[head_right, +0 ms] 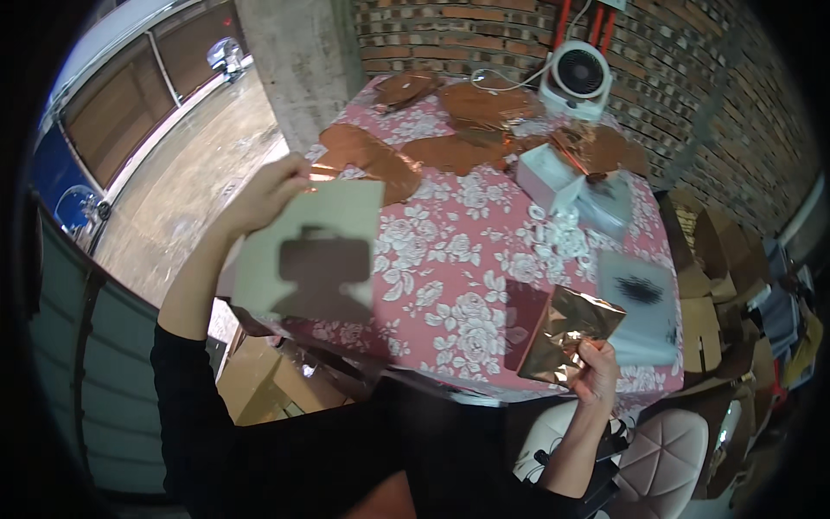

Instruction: The person packs metallic balloon pieces by hand into plastic sleeves and cardboard envelopes.

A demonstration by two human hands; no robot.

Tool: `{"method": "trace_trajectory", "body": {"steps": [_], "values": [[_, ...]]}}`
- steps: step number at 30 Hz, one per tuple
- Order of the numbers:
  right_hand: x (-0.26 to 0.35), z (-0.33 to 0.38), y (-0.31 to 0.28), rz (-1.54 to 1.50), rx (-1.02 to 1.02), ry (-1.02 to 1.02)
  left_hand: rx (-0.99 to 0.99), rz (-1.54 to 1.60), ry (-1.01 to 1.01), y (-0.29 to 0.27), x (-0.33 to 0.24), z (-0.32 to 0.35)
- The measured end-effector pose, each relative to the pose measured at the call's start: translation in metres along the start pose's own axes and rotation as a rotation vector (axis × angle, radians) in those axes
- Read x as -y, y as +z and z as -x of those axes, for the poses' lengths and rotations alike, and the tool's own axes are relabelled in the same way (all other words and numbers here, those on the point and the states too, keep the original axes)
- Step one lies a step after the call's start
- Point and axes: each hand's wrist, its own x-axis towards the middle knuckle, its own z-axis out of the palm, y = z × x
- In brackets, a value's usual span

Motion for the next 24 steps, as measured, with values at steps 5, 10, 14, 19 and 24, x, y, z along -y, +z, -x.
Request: {"method": "trace_trajectory", "body": {"steps": [5, 10, 14, 19, 24], "values": [[0.005, 0.002, 0.013, 0.005, 0.057, 0.073, 0.286, -0.015, 0.131, 0.111, -0.028, -0.055], [0.009, 0.002, 0.012, -0.039, 0.067, 0.126, 0.378, 0.007, 0.166, 0.204, -0.049, -0.084], [0.014, 0.003, 0.013, -0.046, 0.089, 0.208, 0.4, -0.054, 0.178, 0.234, -0.049, -0.09], [0.01, 0.002, 0.016, -0.095, 0.066, 0.167, 0.36, -0.25, 0.407, 0.246, -0.041, -0.076], [0.014, 0.001, 0.008, -0.13, 0.085, 0.315, 0.351, -0.428, 0.598, 0.24, -0.072, -0.022]]}}
